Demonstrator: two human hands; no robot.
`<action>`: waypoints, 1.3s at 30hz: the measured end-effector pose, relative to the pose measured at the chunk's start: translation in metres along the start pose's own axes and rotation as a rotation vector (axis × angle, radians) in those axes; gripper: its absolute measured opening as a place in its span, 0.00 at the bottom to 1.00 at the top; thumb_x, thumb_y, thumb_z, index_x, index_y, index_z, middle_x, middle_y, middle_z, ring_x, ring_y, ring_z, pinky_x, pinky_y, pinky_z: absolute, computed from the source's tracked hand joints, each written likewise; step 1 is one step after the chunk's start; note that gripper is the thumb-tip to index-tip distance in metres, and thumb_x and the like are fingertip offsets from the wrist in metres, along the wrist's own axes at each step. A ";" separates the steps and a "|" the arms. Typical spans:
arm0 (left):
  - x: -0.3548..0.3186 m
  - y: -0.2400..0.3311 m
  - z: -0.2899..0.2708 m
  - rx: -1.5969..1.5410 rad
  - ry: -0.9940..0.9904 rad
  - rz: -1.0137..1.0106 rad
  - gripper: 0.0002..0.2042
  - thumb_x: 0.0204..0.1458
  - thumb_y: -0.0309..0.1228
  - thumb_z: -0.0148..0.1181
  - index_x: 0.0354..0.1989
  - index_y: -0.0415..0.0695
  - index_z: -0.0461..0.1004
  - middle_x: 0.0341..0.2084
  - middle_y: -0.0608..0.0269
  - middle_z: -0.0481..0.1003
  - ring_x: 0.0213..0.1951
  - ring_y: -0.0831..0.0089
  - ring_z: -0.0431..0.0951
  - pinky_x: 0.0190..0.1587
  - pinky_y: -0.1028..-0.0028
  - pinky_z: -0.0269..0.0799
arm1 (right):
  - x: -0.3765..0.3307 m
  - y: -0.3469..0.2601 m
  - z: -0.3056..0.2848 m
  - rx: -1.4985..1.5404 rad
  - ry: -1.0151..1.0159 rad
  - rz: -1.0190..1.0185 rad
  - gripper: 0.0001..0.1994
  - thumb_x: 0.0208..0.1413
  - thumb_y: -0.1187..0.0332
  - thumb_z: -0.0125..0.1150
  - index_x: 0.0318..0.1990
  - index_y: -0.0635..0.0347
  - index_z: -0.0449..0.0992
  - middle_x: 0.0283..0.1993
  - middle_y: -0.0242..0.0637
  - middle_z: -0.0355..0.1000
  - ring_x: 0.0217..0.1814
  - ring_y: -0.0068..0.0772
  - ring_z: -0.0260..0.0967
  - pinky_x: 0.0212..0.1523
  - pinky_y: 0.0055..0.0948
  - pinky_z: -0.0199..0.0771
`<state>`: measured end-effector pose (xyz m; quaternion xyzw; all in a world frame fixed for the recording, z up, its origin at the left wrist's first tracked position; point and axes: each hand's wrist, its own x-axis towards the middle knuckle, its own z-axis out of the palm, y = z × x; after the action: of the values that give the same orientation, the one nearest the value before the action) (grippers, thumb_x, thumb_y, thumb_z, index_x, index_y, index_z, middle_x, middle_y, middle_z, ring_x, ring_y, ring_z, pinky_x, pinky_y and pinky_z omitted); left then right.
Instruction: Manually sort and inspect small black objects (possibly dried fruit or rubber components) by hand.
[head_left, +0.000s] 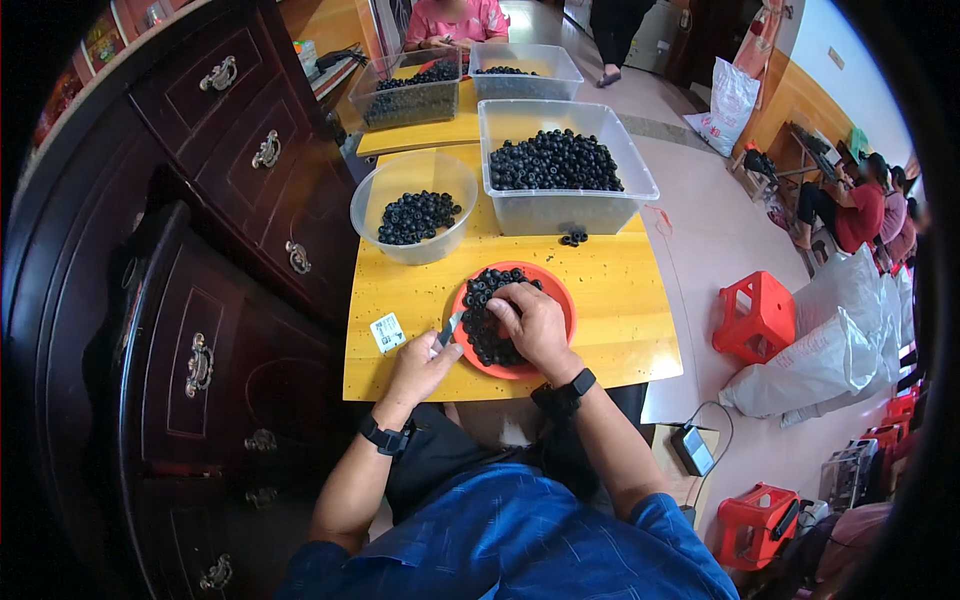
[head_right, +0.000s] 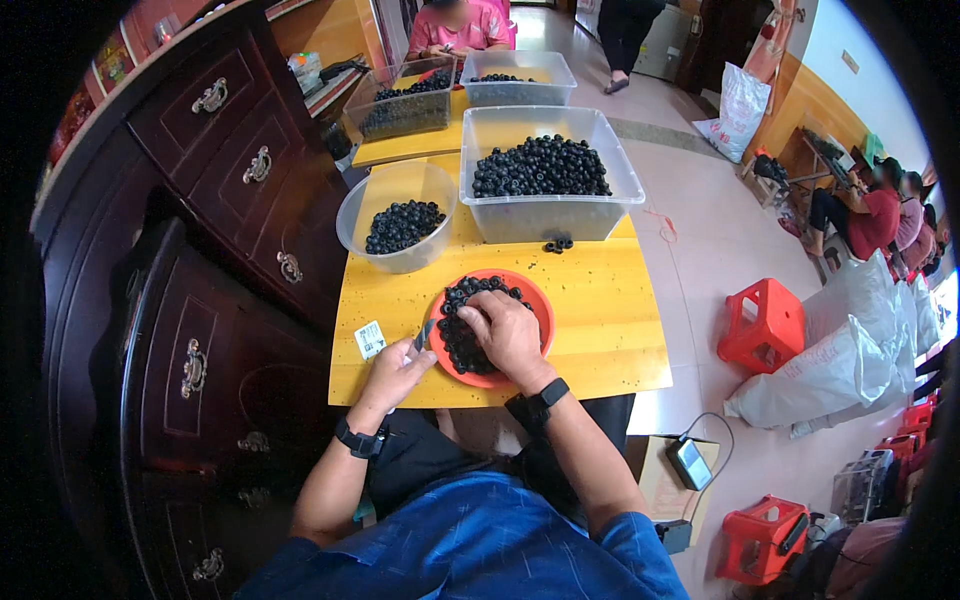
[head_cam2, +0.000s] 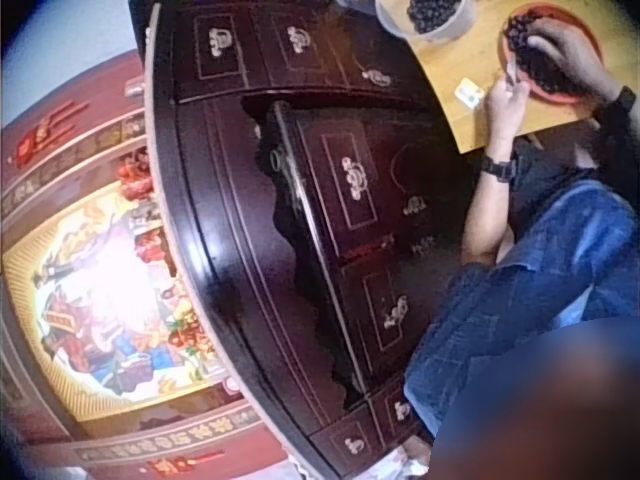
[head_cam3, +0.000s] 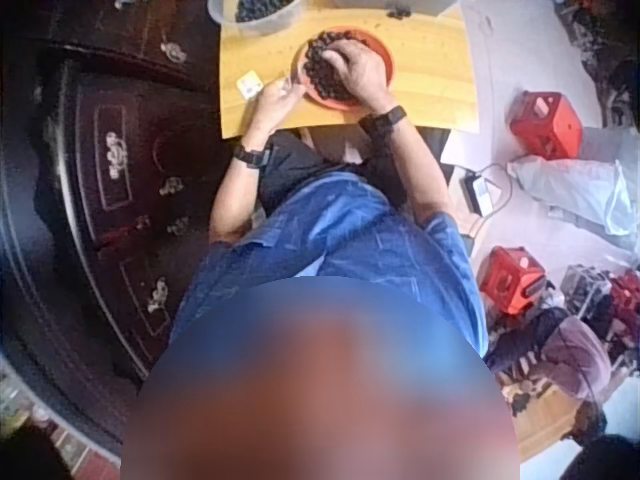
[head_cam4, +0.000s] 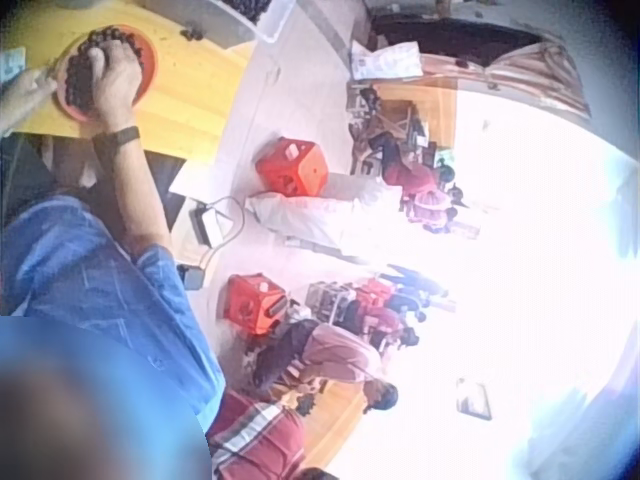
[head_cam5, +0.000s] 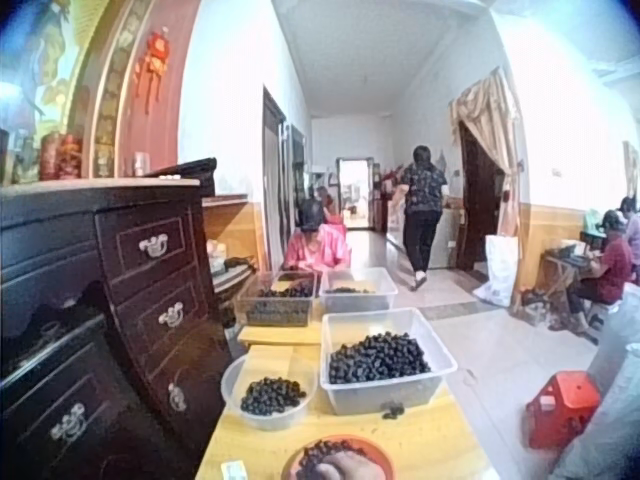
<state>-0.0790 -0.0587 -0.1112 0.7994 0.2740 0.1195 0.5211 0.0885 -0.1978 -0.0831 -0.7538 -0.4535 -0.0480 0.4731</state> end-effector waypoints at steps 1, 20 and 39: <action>-0.001 0.002 -0.002 -0.007 0.003 0.010 0.14 0.54 0.38 0.65 0.27 0.40 0.71 0.17 0.63 0.70 0.21 0.72 0.70 0.26 0.70 0.66 | 0.001 0.001 0.000 0.055 0.003 0.038 0.10 0.56 0.63 0.63 0.36 0.60 0.78 0.33 0.44 0.76 0.36 0.48 0.75 0.37 0.38 0.74; -0.018 0.073 0.001 -0.137 0.006 0.253 0.07 0.53 0.25 0.65 0.37 0.38 0.74 0.25 0.70 0.74 0.29 0.85 0.71 0.31 0.80 0.68 | -0.023 -0.021 -0.012 2.012 0.079 1.204 0.18 0.69 0.56 0.46 0.49 0.63 0.72 0.48 0.43 0.75 0.47 0.39 0.74 0.49 0.36 0.77; -0.013 0.088 0.017 0.408 0.062 0.369 0.14 0.49 0.30 0.66 0.44 0.41 0.77 0.21 0.54 0.77 0.25 0.57 0.80 0.28 0.65 0.74 | -0.045 -0.022 -0.002 2.138 0.032 1.178 0.13 0.68 0.61 0.47 0.48 0.59 0.73 0.49 0.42 0.73 0.51 0.41 0.71 0.57 0.44 0.72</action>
<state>-0.0542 -0.1065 -0.0379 0.9201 0.1581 0.1793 0.3102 0.0467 -0.2250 -0.0907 -0.0745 0.1525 0.5619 0.8096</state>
